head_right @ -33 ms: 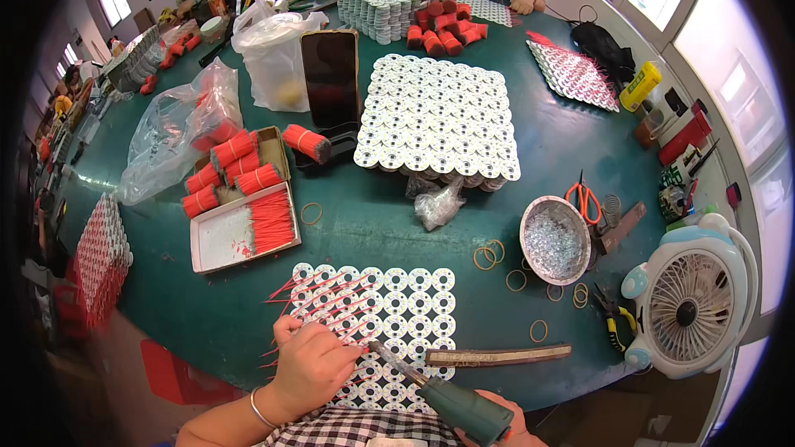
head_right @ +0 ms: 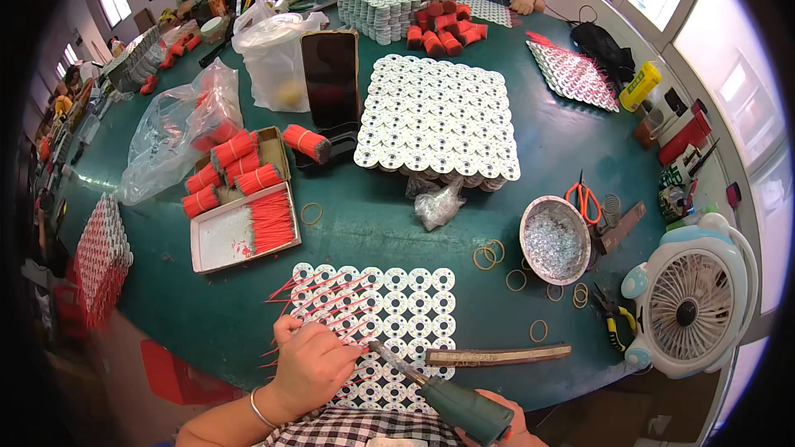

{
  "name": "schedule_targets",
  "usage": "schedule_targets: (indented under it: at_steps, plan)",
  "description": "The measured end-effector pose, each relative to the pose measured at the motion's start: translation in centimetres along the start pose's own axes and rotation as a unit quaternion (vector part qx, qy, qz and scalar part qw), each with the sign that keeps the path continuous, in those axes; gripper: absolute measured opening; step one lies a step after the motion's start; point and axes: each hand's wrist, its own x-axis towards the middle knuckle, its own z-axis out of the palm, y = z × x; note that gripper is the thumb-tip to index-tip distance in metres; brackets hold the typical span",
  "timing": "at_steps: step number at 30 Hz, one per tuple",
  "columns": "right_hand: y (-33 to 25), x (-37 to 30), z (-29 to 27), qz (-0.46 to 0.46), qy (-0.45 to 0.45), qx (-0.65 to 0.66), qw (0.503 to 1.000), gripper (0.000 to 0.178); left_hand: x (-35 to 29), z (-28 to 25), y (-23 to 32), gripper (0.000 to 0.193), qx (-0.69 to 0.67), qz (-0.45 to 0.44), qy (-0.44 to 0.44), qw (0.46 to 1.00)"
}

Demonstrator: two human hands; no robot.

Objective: The person solders red wires onto round LED circuit board plates using a soldering iron. They take additional red wires from a box and solder them onto the plates.

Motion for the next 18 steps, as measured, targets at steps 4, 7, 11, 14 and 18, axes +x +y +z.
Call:
schedule_targets:
  at_steps: [4,7,11,14,18]
  plan:
    - [2.1,-1.3,-0.5,-0.008,-0.019,0.027,0.999,0.032,0.1,0.1,0.0,0.013,-0.004,0.008,0.006,1.000]
    - [5.0,-2.7,-0.2,0.003,0.015,0.038,0.999,0.030,0.1,-0.1,0.0,0.014,0.002,0.006,-0.001,1.000]
    - [5.9,-3.7,0.1,-0.019,0.022,0.012,1.000,0.031,0.1,-0.1,0.1,0.016,0.015,0.010,-0.002,1.000]
    - [5.8,-3.9,0.4,-0.044,0.024,-0.022,0.999,0.032,-0.1,0.2,0.0,0.017,0.014,0.011,0.007,1.000]
    - [4.1,-3.1,0.6,-0.086,0.000,-0.103,0.991,0.035,-0.3,0.4,0.0,0.017,0.014,0.015,0.015,1.000]
